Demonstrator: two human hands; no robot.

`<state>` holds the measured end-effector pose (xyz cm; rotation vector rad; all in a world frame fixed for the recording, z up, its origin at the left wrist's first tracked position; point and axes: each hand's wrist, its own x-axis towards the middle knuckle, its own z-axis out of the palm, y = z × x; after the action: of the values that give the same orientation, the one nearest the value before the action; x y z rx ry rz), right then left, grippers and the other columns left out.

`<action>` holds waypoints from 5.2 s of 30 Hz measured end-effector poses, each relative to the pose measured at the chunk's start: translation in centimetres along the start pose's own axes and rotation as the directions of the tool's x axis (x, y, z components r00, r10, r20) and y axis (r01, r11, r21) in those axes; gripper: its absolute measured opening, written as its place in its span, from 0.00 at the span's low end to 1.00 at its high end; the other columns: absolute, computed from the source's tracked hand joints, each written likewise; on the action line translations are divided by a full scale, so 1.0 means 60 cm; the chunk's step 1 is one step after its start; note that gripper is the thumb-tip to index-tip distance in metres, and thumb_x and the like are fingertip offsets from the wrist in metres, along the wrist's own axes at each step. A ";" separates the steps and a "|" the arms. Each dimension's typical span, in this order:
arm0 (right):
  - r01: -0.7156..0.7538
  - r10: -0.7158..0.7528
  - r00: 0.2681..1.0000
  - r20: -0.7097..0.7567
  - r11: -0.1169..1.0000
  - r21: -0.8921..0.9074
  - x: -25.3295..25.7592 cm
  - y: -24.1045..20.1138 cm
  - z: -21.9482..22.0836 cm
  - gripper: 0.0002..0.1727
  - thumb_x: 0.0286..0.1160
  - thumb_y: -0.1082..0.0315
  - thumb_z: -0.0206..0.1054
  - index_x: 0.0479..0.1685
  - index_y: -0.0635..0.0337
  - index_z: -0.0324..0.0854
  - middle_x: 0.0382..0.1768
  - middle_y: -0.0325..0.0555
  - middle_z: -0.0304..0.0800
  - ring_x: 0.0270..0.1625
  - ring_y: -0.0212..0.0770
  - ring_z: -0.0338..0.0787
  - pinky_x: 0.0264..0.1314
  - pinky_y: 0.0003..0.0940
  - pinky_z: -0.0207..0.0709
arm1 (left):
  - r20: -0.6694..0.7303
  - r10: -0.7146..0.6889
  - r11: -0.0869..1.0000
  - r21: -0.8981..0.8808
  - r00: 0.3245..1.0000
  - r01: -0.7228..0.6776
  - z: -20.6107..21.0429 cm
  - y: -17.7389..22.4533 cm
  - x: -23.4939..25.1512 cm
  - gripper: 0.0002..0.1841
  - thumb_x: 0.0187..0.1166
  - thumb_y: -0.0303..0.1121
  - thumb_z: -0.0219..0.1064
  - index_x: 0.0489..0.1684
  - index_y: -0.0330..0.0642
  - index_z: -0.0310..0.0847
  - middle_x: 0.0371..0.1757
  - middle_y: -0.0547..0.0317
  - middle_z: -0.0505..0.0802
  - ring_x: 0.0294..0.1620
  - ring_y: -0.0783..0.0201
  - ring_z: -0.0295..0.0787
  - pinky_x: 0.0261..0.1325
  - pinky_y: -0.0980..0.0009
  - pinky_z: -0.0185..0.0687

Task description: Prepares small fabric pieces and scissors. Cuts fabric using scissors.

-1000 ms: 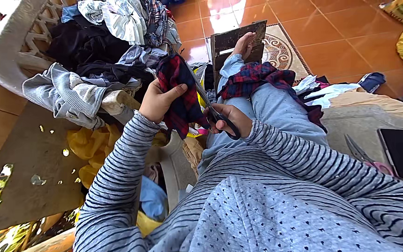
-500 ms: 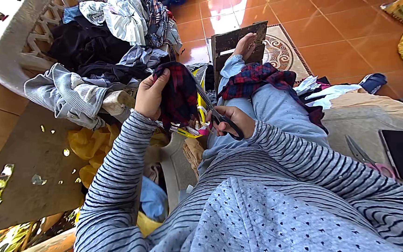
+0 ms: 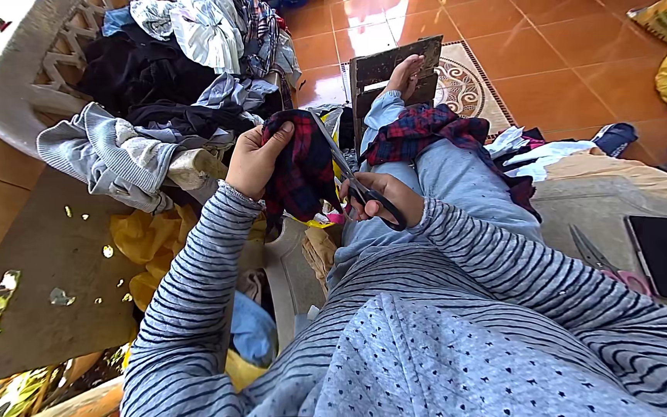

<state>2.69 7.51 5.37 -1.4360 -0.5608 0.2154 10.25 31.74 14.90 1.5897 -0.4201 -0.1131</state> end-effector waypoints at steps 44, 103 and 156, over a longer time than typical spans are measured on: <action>-0.101 0.104 0.993 0.049 0.993 -0.066 -0.011 0.002 -0.033 0.33 0.52 0.32 0.82 0.44 0.50 0.87 0.20 0.21 0.82 0.18 0.16 0.77 0.20 0.13 0.71 | 0.231 -0.035 0.999 -0.002 0.972 0.037 -0.052 0.015 0.008 0.11 0.85 0.29 0.60 0.31 0.49 0.84 0.26 0.71 0.92 0.28 0.78 0.88 0.37 0.78 0.87; -0.070 0.077 0.975 0.209 0.997 -0.042 -0.005 -0.002 -0.037 0.37 0.53 0.30 0.80 0.49 0.52 0.85 0.23 0.22 0.83 0.25 0.17 0.82 0.28 0.14 0.78 | 0.443 -0.069 0.998 0.029 0.894 0.063 -0.068 0.030 0.005 0.16 0.88 0.29 0.54 0.27 0.50 0.83 0.22 0.72 0.90 0.24 0.81 0.85 0.31 0.83 0.84; -0.140 0.145 0.966 0.215 0.989 -0.037 -0.012 0.003 -0.052 0.36 0.48 0.34 0.85 0.49 0.52 0.86 0.22 0.22 0.83 0.22 0.16 0.81 0.25 0.12 0.75 | 0.482 -0.136 0.988 0.004 0.865 0.153 -0.092 0.034 0.009 0.18 0.86 0.28 0.51 0.28 0.52 0.87 0.25 0.73 0.93 0.26 0.83 0.88 0.33 0.84 0.86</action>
<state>3.61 4.48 4.94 -1.4851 -0.6396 0.4864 12.15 36.77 17.37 1.5500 -0.6805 -0.6406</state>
